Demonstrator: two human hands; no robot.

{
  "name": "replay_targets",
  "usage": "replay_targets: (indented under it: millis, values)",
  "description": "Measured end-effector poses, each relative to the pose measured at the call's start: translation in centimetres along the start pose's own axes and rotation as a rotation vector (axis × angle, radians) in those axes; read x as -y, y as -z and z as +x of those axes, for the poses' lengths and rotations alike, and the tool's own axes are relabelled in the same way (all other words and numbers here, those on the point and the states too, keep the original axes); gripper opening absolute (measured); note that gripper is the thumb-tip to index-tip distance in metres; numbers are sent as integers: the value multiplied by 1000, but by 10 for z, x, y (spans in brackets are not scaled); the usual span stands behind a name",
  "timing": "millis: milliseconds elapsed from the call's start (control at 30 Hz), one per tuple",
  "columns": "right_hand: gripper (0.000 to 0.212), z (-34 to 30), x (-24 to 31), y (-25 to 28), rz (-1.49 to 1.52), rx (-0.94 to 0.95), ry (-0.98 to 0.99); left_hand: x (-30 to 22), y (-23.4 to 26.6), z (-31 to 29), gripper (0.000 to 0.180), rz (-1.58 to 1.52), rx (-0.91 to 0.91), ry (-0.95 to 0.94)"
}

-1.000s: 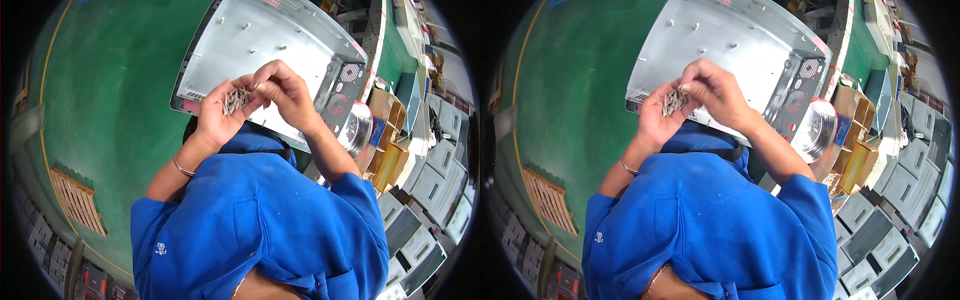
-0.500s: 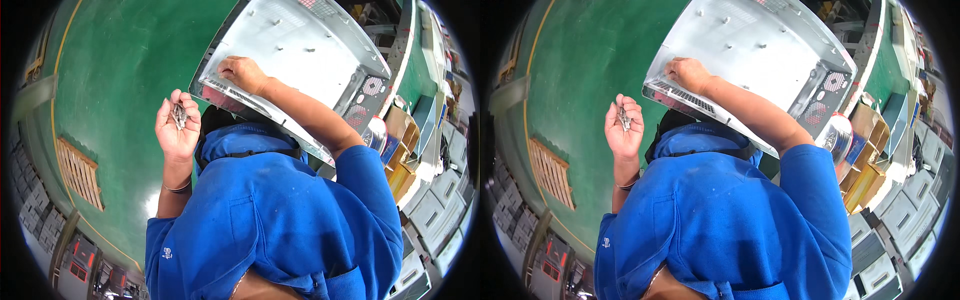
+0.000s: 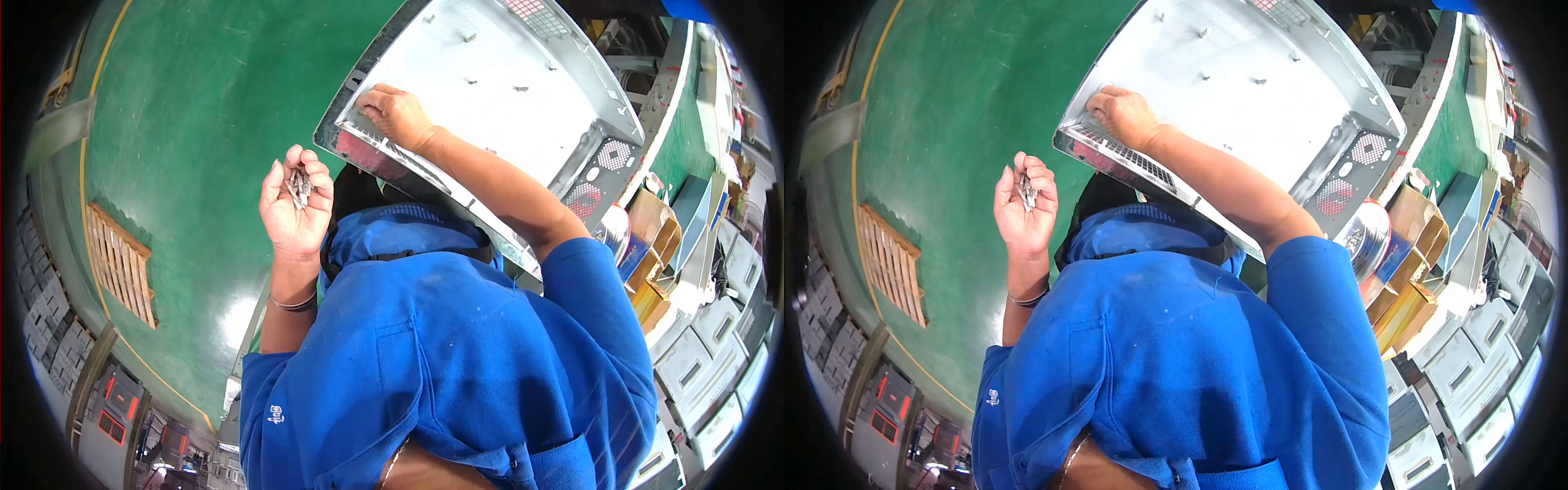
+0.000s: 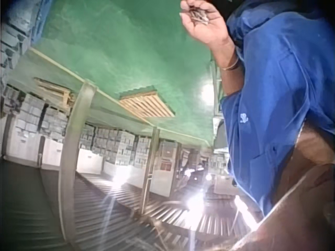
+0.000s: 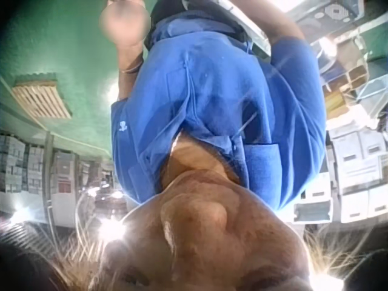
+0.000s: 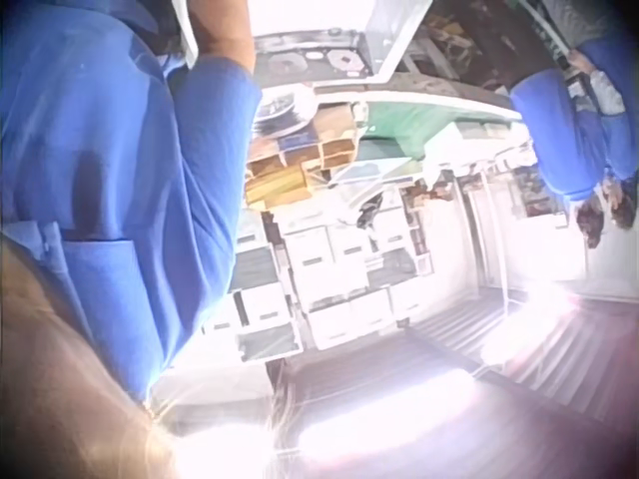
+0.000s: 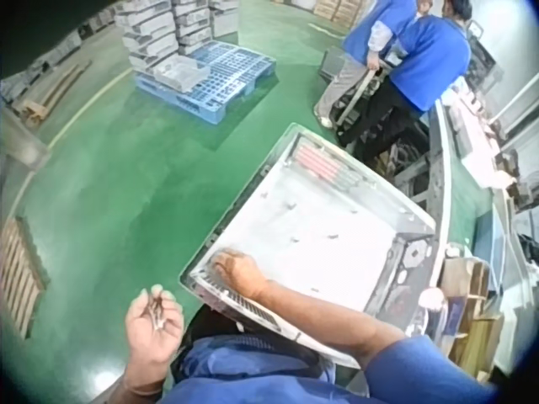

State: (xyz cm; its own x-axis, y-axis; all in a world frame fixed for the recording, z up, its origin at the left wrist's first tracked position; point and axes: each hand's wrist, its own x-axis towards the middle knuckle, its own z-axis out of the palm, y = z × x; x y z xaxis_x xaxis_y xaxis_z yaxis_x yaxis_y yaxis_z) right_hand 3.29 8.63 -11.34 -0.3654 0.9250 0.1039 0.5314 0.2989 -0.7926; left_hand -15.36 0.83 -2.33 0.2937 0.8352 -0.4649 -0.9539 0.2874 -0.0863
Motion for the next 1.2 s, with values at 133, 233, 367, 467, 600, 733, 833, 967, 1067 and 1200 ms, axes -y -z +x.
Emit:
replay_targets:
  millis: [133,233,367,467,600,733,833,967,1067,1200]
  values:
    - [10,-1,0,-3,-33,-1,19,2,-2,-2,25,-3,-4,-5]
    - [10,0,-2,-4,-80,-1,82,2,0,1,25,-6,5,3]
    - [8,1,0,-4,-185,46,177,3,1,1,25,6,8,2]
    - [9,2,2,-3,-248,80,161,4,0,1,25,9,13,-1]
    - [10,2,6,-1,-221,87,68,4,0,2,28,-3,27,10]
    - [11,1,7,-1,-201,100,12,5,1,2,30,-7,26,20]
    - [14,2,8,-3,-202,98,-13,6,-1,3,26,-2,10,9]
    - [18,4,5,-4,-236,95,4,7,-2,4,27,16,4,6]
    - [16,4,5,-6,-279,44,50,8,-1,5,29,29,-5,16]
    - [14,3,7,-4,-281,52,39,10,-3,8,29,53,-26,18]
